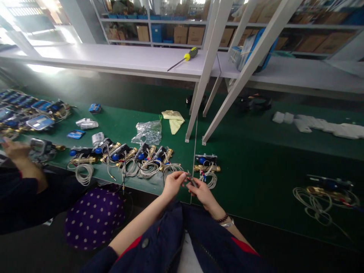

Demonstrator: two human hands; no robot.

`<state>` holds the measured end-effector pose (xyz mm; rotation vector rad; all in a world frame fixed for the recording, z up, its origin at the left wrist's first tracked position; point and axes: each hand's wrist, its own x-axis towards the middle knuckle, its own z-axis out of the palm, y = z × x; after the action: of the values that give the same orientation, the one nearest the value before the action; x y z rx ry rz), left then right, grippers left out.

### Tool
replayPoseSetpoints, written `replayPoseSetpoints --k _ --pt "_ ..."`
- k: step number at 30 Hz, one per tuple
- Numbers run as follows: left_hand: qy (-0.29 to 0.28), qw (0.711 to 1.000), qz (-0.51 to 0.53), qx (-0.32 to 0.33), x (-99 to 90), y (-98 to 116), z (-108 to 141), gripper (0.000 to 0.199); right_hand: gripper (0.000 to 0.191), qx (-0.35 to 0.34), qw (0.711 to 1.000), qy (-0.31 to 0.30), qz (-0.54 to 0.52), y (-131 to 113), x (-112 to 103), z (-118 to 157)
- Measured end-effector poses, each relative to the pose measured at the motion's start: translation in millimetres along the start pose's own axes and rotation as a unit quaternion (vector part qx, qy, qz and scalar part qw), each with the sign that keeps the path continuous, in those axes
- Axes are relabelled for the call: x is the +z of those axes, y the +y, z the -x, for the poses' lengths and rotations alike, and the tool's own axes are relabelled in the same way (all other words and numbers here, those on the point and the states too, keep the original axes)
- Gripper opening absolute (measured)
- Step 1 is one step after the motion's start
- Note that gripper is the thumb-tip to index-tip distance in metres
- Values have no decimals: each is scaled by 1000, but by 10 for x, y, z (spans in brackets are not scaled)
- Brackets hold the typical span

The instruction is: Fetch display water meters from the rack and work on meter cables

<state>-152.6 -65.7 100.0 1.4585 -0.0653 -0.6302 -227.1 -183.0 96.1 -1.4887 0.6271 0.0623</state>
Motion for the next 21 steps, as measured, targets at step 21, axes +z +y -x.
replayPoseSetpoints --k 21 --pt "-45 970 -224 88 65 177 54 34 65 -47 986 -126 97 -106 -410 -4"
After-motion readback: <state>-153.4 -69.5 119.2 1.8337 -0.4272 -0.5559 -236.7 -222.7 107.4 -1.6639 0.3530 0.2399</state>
